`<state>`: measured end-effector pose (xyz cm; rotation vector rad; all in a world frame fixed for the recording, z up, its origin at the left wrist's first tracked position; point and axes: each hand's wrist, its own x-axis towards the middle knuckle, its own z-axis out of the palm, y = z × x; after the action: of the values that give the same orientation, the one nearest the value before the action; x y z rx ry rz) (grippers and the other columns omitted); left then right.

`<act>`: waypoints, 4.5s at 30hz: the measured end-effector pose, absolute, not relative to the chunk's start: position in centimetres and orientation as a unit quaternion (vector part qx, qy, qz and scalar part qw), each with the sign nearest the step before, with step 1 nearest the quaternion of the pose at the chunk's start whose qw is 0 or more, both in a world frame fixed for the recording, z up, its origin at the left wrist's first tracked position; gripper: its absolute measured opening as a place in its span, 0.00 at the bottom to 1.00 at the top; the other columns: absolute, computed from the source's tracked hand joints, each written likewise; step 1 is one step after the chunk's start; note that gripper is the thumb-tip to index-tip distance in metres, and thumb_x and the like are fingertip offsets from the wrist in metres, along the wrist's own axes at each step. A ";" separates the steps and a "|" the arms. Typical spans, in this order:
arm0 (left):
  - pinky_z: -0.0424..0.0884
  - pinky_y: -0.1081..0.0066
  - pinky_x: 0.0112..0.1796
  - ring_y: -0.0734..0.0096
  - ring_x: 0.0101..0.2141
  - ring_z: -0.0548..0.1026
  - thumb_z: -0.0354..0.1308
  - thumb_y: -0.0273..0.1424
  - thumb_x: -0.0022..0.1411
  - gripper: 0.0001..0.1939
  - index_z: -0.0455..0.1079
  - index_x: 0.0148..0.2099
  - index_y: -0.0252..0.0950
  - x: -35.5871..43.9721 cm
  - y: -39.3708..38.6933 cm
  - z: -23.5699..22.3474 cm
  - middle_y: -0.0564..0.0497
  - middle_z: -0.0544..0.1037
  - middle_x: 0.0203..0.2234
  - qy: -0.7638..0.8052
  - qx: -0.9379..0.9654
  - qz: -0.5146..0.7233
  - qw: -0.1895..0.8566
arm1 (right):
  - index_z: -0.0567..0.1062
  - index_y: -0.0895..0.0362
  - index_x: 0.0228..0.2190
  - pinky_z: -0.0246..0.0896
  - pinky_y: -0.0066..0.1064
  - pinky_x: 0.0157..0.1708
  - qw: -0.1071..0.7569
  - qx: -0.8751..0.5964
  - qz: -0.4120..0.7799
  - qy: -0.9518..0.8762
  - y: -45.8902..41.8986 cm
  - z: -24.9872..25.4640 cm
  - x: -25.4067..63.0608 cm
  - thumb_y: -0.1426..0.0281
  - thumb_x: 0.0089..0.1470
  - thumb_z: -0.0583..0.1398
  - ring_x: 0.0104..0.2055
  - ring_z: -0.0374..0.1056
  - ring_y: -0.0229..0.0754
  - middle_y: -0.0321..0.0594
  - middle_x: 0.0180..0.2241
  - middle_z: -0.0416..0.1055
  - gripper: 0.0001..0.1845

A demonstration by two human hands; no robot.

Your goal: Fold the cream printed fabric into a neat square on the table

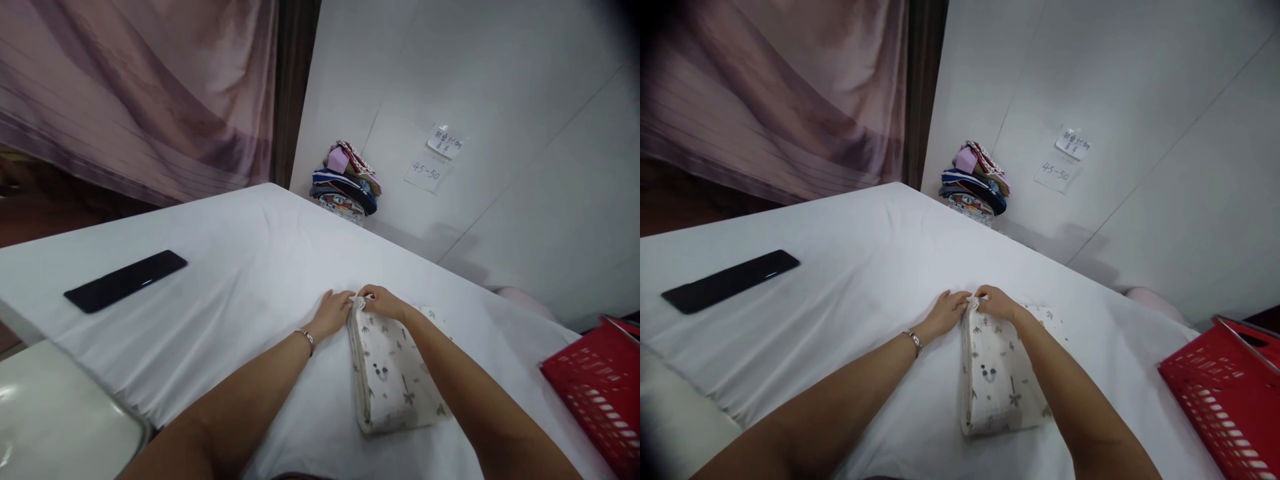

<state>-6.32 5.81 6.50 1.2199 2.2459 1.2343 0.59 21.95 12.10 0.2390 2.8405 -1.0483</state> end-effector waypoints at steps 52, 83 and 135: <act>0.63 0.73 0.30 0.70 0.32 0.72 0.49 0.31 0.56 0.08 0.69 0.34 0.38 -5.9 5.8 6.5 0.54 0.76 0.30 0.788 0.383 0.462 0.141 | 0.71 0.57 0.26 0.55 0.24 0.26 0.176 0.087 -0.465 0.863 21.5 14.2 0.2 0.78 0.32 0.58 0.24 0.61 0.32 0.28 0.22 0.68 0.12; 0.60 0.62 0.44 0.58 0.45 0.66 0.54 0.32 0.53 0.08 0.73 0.34 0.35 -5.9 4.9 7.6 0.44 0.74 0.37 0.837 0.455 0.301 0.045 | 0.73 0.57 0.30 0.60 0.26 0.32 0.164 0.058 -0.461 0.870 22.1 14.6 1.8 0.78 0.33 0.60 0.31 0.66 0.36 0.33 0.29 0.72 0.15; 0.63 0.73 0.32 0.72 0.31 0.68 0.62 0.43 0.46 0.35 0.58 0.54 0.36 -5.6 5.8 7.7 0.53 0.69 0.30 0.672 0.301 0.606 0.300 | 0.72 0.53 0.47 0.60 0.35 0.45 0.062 0.035 -0.364 0.929 20.9 12.4 0.8 0.74 0.42 0.58 0.45 0.67 0.46 0.36 0.44 0.72 0.27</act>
<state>-5.58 5.79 7.73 0.7986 1.7843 1.6096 0.85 20.85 12.35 0.1071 2.8087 -1.0998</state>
